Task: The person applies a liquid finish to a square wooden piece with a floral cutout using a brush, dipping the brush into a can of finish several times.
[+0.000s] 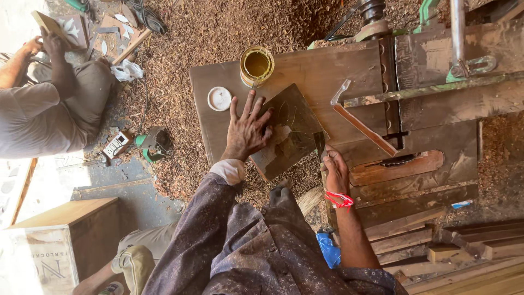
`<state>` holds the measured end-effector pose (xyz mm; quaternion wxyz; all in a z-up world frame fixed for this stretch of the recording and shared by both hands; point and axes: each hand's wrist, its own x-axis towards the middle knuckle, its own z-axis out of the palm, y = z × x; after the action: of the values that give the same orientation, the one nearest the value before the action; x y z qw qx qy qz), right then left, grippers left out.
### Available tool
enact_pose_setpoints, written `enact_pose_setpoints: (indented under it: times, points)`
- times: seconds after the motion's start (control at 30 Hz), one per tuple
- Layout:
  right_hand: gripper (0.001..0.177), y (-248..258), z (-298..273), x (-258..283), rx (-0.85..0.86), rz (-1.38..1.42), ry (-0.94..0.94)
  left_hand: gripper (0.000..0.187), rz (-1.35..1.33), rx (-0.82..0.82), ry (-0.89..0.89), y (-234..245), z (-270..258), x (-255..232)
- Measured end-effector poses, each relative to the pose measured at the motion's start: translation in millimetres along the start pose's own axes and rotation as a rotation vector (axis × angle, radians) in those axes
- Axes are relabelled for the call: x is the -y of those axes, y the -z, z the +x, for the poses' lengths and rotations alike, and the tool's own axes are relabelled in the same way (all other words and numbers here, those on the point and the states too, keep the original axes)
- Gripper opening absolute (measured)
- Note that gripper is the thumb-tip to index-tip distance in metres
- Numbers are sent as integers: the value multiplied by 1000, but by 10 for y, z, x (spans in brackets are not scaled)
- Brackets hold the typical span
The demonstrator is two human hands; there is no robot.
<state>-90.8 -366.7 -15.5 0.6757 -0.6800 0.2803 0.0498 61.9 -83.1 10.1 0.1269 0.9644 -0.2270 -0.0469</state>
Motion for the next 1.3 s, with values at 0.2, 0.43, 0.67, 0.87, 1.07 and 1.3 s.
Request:
enact_pose_setpoints:
  times: [0.2,0.43,0.67,0.87,1.07,1.3]
  points:
    - [33,-226,128,76,39,-18,126,51,106,-28,-26,38,13,-18]
    - [16,-813,388,569,-116,-505,412,40,-116,50,172,194,-66,-4]
    - [13,-1324,592,608,-216,-831,879,63,-445,-135,459,23,-827,300]
    - [30,-1479,511,300,-126,-1064,1003,71,-577,-131,463,-274,-966,317]
    - [43,-1553,369,129,158,-1314,1038,72,-633,-220,433,-395,-981,358]
    - [37,-1819,112,77,253,-1300,1068,96,-704,-273,505,-386,-955,352]
